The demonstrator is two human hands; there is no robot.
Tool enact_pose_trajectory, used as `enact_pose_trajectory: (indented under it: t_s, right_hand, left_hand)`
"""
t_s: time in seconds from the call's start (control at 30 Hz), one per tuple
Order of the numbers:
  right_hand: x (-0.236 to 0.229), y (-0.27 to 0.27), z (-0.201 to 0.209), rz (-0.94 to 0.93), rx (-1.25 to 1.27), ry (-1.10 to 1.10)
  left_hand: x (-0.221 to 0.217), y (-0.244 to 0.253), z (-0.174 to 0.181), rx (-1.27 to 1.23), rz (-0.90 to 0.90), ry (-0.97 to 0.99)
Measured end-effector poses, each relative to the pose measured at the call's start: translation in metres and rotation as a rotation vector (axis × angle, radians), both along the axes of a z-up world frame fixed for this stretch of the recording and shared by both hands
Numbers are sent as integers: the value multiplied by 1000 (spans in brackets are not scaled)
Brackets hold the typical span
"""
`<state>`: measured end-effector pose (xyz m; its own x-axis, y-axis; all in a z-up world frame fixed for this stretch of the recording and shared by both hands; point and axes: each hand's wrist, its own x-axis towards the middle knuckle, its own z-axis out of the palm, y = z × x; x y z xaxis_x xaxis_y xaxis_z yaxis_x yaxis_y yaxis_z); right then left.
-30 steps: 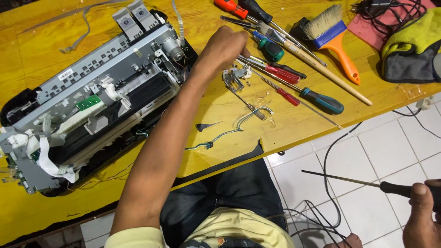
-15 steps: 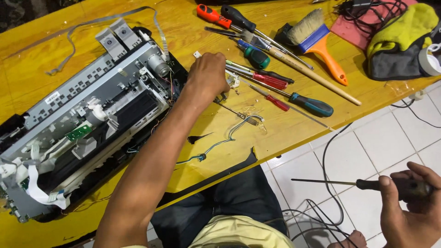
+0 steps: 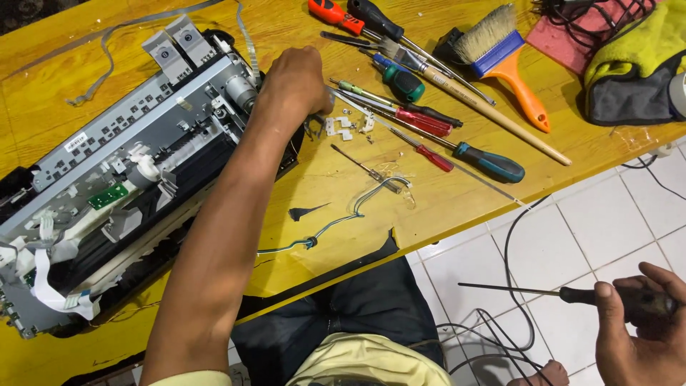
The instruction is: The person uses a screwdriver to work on the internal components of a disassembled printer placed on a yellow table. They manipulate wires and small parts within the device, occasionally picking up and setting down tools and components.
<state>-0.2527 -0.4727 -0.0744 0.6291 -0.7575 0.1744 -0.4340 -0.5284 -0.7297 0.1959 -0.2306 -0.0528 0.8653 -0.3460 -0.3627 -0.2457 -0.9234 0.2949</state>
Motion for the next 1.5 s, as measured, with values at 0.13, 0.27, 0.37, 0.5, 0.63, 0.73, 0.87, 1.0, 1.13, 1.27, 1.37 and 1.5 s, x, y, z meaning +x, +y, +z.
enact_pose_trajectory:
  t_s: [0.13,0.27,0.37,0.5,0.63,0.73,0.87,1.0,1.13,1.27,1.37,1.5]
  right_hand:
    - [-5,-4,-4,2,13,-23]
    - [-7,-7,-6,26,28,-28]
    - [-7,-7,-9,47,23,-49]
    - [-12,-12,-13,67,9,-79]
    - [-22,-20,-21,38,-12,-55]
    - [-21,-18,-16,20,-18,-24]
    - [-17,-13,-11,52,13,-30]
    - [-16,-12,-16,35,5,-91]
    - [-22,-16,-15,41,28,-60]
    - [-26,-20,-21,-1,16,-51]
    - [-23,-18,-23,18,-4,-76]
    - [-19,-16,-28,35,-15,-128]
  left_hand:
    - [-4,1,-2,42,30,64]
    - [-32,-4,17,-158,17,-76]
    - [-60,-20,34,-236,18,78]
    - [-49,-38,-15,-129,-113,-32]
    - [-47,-40,-11,-156,-88,54]
    - [-47,-34,18,-181,-3,137]
    - [-26,-26,18,-95,20,67]
    - [-4,-18,-3,-52,-58,-48]
    - [0,-15,-10,12,-30,-37]
    - [-6,-12,-5,-54,-11,-89]
    - [-32,-11,12,-161,-14,-83]
    - [-36,-13,-11,-101,-134,-111]
